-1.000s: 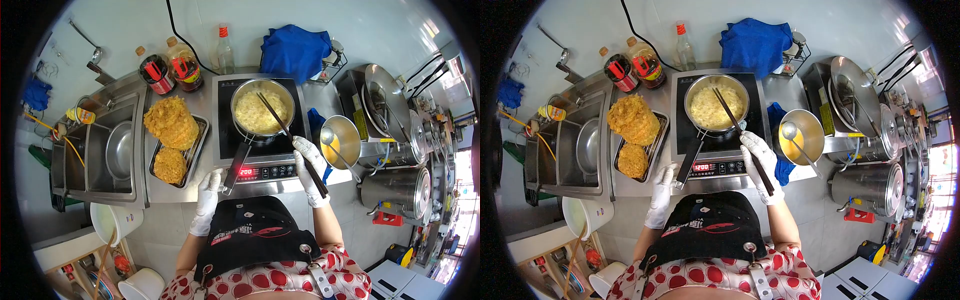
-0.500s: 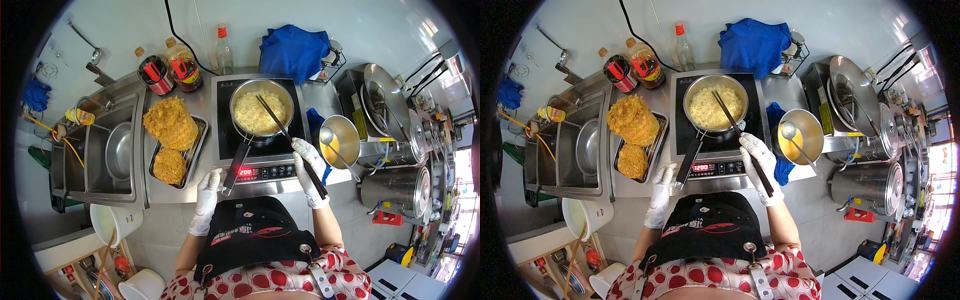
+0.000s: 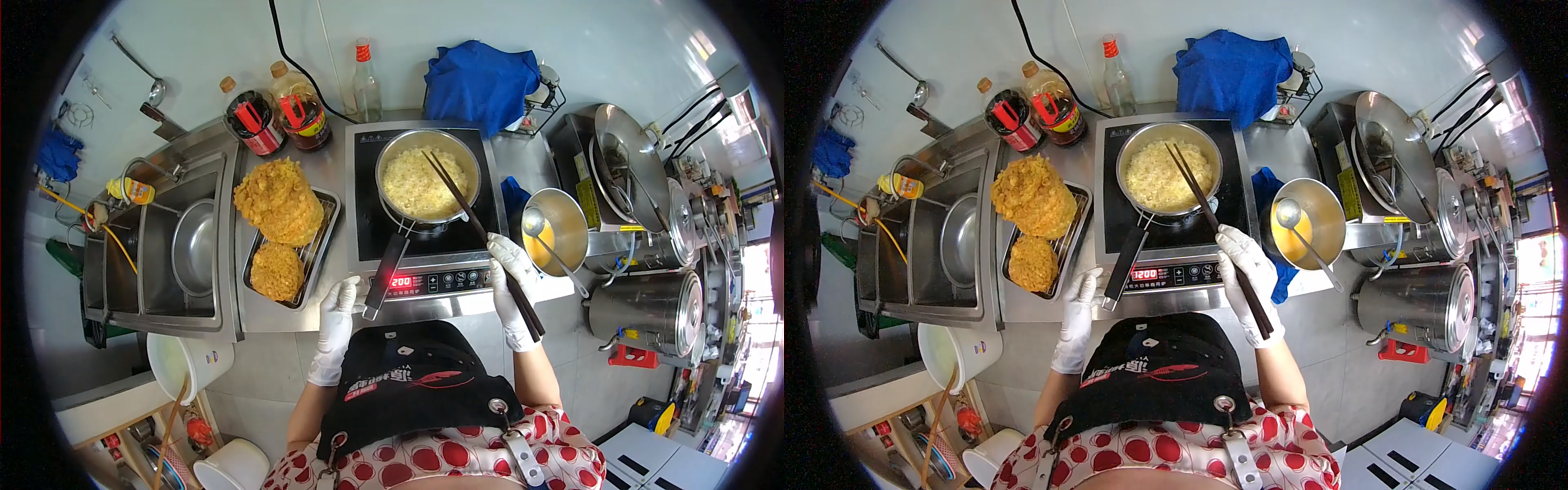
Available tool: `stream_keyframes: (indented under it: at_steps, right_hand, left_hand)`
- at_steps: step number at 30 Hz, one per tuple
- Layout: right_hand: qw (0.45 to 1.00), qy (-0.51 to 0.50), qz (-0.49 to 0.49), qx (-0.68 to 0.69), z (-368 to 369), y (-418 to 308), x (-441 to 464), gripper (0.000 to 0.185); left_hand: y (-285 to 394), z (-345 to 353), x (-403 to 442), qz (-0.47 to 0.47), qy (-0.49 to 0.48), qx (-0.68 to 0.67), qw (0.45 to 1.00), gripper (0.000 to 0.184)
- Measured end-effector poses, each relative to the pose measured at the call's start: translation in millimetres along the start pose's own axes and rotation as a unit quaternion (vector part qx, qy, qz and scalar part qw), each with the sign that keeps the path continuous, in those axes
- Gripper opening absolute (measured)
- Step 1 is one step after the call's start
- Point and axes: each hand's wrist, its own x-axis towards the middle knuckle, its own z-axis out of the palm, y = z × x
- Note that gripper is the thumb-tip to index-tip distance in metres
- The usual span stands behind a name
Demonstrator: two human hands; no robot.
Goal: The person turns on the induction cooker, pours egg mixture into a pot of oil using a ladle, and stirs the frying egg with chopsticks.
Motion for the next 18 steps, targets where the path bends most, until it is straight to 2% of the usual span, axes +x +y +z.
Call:
stream_keyframes:
  at_steps: [6, 18]
  right_hand:
    - [0.999, 0.028, 0.006, -0.033, -1.8, 0.5, -7.6, 0.024]
    - [0.999, -0.009, -0.009, -0.037, 2.5, -6.0, -7.3, 0.026]
  left_hand:
    - [0.8, 0.2, 2.5, -0.004, -0.014, -0.014, 1.0, 0.03]
    - [4.0, 0.3, 3.7, -0.01, -0.012, 0.009, 1.0, 0.033]
